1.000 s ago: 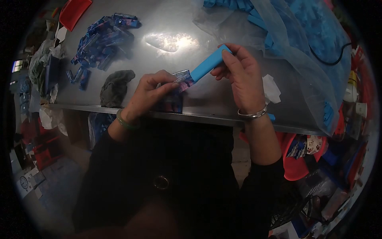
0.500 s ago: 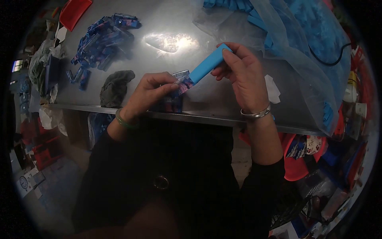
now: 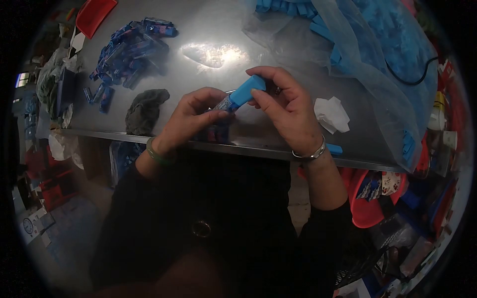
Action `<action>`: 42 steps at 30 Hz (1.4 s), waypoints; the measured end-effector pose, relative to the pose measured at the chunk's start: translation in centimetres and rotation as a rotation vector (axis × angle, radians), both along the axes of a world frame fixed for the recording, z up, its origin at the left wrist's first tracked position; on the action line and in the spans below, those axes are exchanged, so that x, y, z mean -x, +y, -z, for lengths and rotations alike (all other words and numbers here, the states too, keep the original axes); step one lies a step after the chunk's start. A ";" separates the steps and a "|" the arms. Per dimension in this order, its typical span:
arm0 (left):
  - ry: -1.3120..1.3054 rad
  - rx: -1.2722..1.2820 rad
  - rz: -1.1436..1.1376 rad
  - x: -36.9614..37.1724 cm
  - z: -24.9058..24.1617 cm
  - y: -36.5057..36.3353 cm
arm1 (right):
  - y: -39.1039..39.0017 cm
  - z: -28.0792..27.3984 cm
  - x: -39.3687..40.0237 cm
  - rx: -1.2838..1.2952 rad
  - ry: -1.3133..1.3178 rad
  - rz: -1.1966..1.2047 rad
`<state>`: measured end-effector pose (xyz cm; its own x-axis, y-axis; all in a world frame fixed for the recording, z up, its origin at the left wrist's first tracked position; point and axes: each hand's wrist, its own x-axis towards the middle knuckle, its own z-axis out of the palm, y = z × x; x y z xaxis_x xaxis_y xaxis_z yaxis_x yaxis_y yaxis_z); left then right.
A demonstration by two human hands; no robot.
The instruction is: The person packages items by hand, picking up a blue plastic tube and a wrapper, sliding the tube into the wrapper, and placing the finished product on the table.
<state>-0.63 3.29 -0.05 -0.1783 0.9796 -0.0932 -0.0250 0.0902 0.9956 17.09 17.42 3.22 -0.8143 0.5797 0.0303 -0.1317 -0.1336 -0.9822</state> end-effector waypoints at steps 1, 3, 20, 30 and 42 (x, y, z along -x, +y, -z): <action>-0.101 0.048 0.032 0.0 -0.4 0.0 | -0.2 0.0 0.1 0.004 0.010 -0.023; -0.203 0.095 0.065 -0.1 -1.3 0.0 | -0.2 0.2 0.1 0.007 0.019 -0.046; -0.641 0.122 0.021 -0.9 -1.5 0.2 | -3.3 1.0 0.7 -0.985 -0.178 0.053; -0.768 0.148 0.077 -1.5 -1.2 0.0 | -3.8 2.0 1.2 -0.938 -0.142 0.060; -0.778 0.094 0.111 -1.8 -1.0 0.0 | -4.1 2.2 1.4 -0.877 -0.088 0.040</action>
